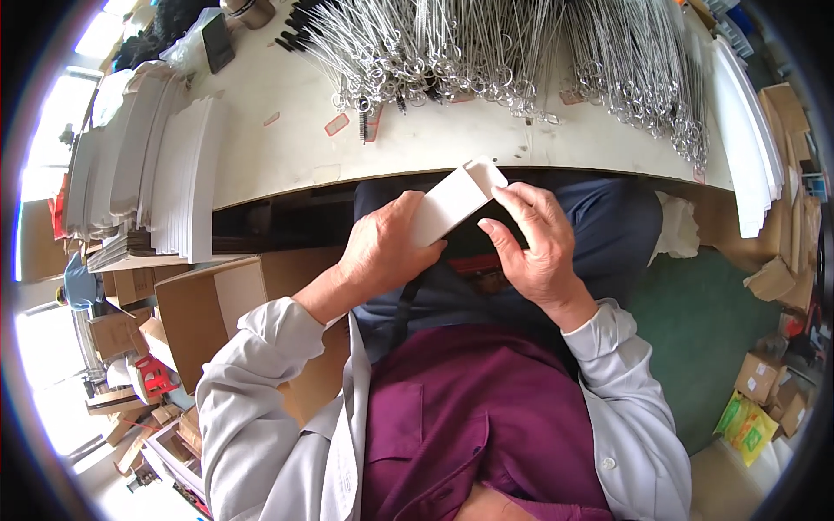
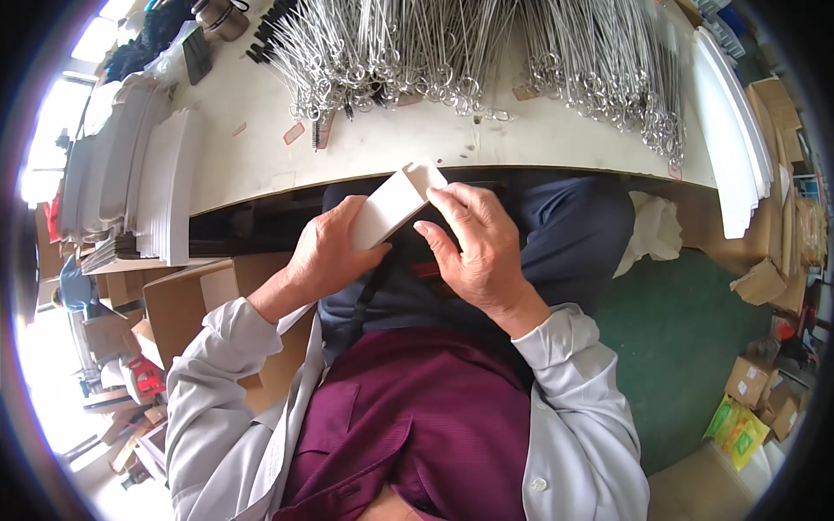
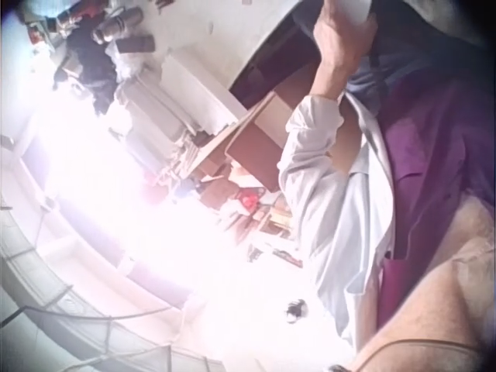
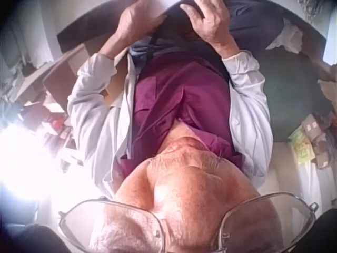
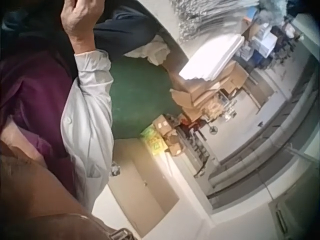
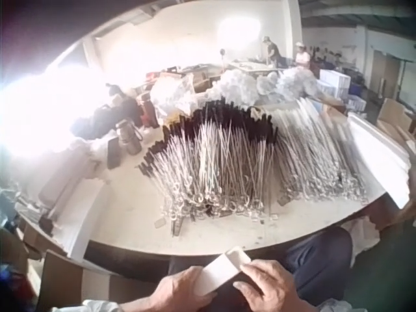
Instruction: Folding plastic strips into rectangular sleeves and inserting wire brushes into them for packaging.
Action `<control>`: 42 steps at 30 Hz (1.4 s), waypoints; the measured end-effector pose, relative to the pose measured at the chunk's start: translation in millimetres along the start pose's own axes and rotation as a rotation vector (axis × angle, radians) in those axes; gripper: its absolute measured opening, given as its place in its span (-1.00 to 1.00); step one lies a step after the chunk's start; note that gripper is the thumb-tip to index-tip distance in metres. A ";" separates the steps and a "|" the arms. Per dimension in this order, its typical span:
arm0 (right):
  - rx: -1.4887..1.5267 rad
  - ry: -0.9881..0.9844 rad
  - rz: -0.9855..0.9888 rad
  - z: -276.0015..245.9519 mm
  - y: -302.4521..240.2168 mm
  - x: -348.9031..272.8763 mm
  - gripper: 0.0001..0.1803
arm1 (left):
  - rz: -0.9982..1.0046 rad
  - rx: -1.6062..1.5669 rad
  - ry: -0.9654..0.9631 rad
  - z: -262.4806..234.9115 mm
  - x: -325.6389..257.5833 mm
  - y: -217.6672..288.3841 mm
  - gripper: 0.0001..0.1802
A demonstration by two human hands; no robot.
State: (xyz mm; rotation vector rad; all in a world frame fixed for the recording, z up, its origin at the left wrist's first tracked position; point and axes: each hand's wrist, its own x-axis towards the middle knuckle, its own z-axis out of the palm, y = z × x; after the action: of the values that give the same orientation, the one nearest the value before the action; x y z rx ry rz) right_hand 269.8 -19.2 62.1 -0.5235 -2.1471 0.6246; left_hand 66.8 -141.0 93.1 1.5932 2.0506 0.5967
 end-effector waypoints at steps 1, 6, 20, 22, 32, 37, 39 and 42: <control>0.020 0.015 0.026 3.2 -3.0 -3.4 -0.55 | -0.021 -0.011 0.001 4.0 -1.8 0.2 -0.38; 0.055 0.126 0.097 11.2 -1.7 -15.4 -0.59 | -0.046 -0.048 0.021 14.0 -9.5 1.5 -0.38; 0.643 -0.157 0.674 27.5 -4.8 -30.7 -0.72 | 0.038 -0.096 0.055 39.3 -6.9 -1.2 -0.25; 0.735 -0.165 0.702 32.8 -7.9 -31.4 -0.73 | 0.018 -0.147 0.041 45.1 -2.2 1.0 -0.22; 0.611 -0.218 0.679 30.5 -7.3 -29.7 -0.76 | -0.028 -0.208 0.043 57.8 -0.6 5.4 -0.24; 0.433 -0.242 0.539 33.6 -10.9 -32.3 -0.75 | 0.036 -0.125 0.018 64.0 -2.9 0.3 -0.38; 0.398 -0.305 0.542 33.1 -10.5 -35.5 -0.82 | 0.056 -0.135 0.034 64.8 -3.9 -0.3 -0.41; 0.594 -0.161 0.597 39.4 -15.8 -38.4 -0.80 | 0.056 -0.176 0.054 67.4 -4.3 -3.9 -0.45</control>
State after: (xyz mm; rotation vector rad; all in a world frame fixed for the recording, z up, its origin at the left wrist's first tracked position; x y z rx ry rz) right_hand 257.9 -63.0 27.3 -0.7939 -1.7993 1.6137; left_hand 105.6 -142.7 37.6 1.5508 1.9378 0.8243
